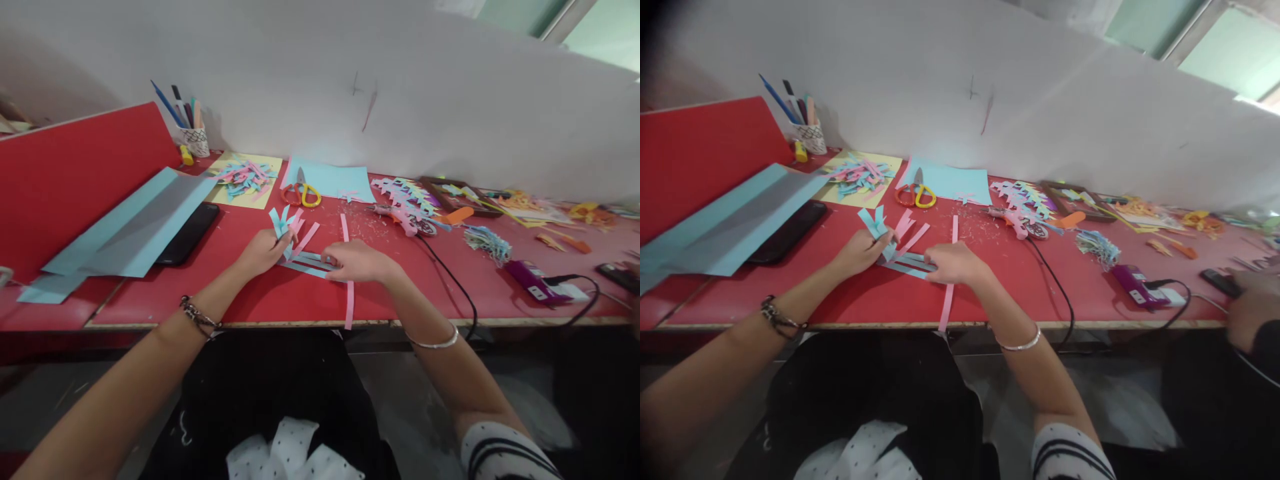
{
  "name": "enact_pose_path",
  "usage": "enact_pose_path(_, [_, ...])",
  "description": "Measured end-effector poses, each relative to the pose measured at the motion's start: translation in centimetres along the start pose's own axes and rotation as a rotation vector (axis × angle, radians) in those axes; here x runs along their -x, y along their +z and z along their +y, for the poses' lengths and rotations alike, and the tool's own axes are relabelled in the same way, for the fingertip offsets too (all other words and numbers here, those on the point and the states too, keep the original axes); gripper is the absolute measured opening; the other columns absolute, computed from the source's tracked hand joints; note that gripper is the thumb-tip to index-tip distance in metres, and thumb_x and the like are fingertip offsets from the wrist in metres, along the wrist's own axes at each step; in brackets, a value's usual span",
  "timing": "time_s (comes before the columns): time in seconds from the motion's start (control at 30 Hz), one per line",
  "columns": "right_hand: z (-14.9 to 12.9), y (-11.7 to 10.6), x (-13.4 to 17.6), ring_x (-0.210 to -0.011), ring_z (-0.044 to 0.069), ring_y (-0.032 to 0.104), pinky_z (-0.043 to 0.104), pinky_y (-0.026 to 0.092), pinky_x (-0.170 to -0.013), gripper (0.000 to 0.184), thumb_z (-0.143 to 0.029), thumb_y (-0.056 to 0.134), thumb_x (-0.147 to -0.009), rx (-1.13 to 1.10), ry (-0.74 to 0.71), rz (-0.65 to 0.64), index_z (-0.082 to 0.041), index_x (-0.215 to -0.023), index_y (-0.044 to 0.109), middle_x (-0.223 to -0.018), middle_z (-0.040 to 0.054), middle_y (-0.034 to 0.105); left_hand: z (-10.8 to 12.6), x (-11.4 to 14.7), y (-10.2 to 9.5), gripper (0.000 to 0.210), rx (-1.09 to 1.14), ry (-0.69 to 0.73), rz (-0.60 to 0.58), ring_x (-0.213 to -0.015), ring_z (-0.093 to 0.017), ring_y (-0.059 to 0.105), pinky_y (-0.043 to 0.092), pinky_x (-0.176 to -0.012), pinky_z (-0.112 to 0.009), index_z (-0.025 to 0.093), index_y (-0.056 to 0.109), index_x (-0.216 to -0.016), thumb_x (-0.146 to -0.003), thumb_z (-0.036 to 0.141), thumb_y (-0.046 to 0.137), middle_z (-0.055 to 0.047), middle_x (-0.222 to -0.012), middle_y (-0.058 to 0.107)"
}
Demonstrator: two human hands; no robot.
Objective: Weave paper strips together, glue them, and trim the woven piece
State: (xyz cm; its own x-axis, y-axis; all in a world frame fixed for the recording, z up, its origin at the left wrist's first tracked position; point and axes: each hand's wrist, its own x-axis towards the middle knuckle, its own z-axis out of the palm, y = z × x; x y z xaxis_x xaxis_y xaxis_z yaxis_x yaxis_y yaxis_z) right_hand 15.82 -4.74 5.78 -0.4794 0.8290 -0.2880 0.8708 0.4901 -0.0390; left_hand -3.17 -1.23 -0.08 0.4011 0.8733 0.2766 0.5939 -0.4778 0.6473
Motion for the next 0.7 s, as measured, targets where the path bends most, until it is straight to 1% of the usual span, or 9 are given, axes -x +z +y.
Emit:
enact_pose_path(0.07, [-0.8,0.7,0.8,-0.088,0.021,0.056,0.026,0.036,-0.063,0.029,-0.021,0.055,-0.073,0.044,-0.004,0.027,-0.015,-0.102,0.054,-0.101,0.0103,0.059,-0.1,0.0,0.1,0.044,-0.01,-0.004,-0.004,-0.06,-0.016,0.056,0.042,-0.061,-0.024,0.015,0.059,-0.076,-0.08,0.04,0.023,-0.003,-0.059,0.06])
enact_pose_path(0.13, [-1.4,1.3,1.4,-0.094,0.022,0.054,0.026,0.036,-0.065,0.031,-0.014,0.05,-0.075,0.053,0.0,0.041,-0.014,-0.106,0.052,-0.107,0.0124,0.056,-0.1,0.0,0.1,0.044,-0.022,-0.015,-0.018,-0.062,-0.017,0.056,0.042,-0.062,-0.025,0.015,0.059,-0.077,-0.08,0.04,0.023,-0.003,-0.059,0.06])
enact_pose_path(0.27, [-1.8,1.6,1.7,-0.098,0.022,0.053,0.03,0.034,-0.072,0.038,-0.002,0.04,-0.075,0.003,0.027,0.041,-0.014,-0.11,0.049,-0.111,0.0124,0.055,-0.1,0.0,0.1,0.044,-0.038,-0.003,-0.03,-0.065,-0.017,0.057,0.043,-0.065,-0.025,0.014,0.059,-0.079,-0.08,0.039,0.023,-0.004,-0.063,0.062])
enact_pose_path(0.37, [-1.6,1.6,1.4,-0.093,0.021,0.055,0.033,0.03,-0.075,0.038,-0.001,0.039,-0.074,-0.049,0.059,0.061,-0.017,-0.105,0.052,-0.102,0.0093,0.061,-0.1,0.0,0.0,0.044,-0.044,-0.002,-0.035,-0.067,-0.017,0.058,0.043,-0.066,-0.025,0.014,0.06,-0.079,-0.081,0.039,0.023,-0.005,-0.067,0.063])
enact_pose_path(0.47, [-0.8,1.5,0.8,-0.083,0.019,0.056,0.032,0.026,-0.074,0.025,-0.01,0.045,-0.076,-0.123,0.067,0.106,-0.019,-0.097,0.056,-0.087,0.005,0.065,-0.1,0.0,0.0,0.045,-0.058,-0.005,-0.038,-0.066,-0.017,0.058,0.043,-0.066,-0.025,0.014,0.061,-0.08,-0.081,0.038,0.023,-0.005,-0.067,0.063])
enact_pose_path(0.53, [-0.1,1.3,0.4,-0.076,0.016,0.055,0.031,0.024,-0.073,0.016,-0.016,0.049,-0.076,-0.146,0.091,0.147,-0.018,-0.088,0.058,-0.08,0.0026,0.065,-0.1,0.0,0.0,0.046,-0.07,0.002,-0.037,-0.067,-0.017,0.058,0.043,-0.066,-0.025,0.014,0.061,-0.08,-0.081,0.039,0.023,-0.005,-0.067,0.063])
enact_pose_path(0.6, [0.4,0.9,0.1,-0.072,0.014,0.053,0.031,0.023,-0.072,0.011,-0.018,0.05,-0.076,-0.144,0.093,0.167,-0.017,-0.079,0.06,-0.075,0.0008,0.064,0.0,0.0,0.0,0.046,-0.076,0.007,-0.037,-0.069,-0.017,0.058,0.043,-0.067,-0.026,0.014,0.061,-0.08,-0.081,0.039,0.022,-0.006,-0.069,0.063])
enact_pose_path(0.7, [1.0,0.5,-0.1,-0.073,0.014,0.053,0.032,0.021,-0.073,0.018,-0.02,0.045,-0.081,-0.138,0.053,0.14,-0.018,-0.074,0.061,-0.072,0.0001,0.063,0.1,0.0,0.0,0.044,-0.077,0.004,-0.036,-0.071,-0.018,0.059,0.043,-0.069,-0.026,0.014,0.06,-0.081,-0.081,0.037,0.023,-0.007,-0.075,0.065])
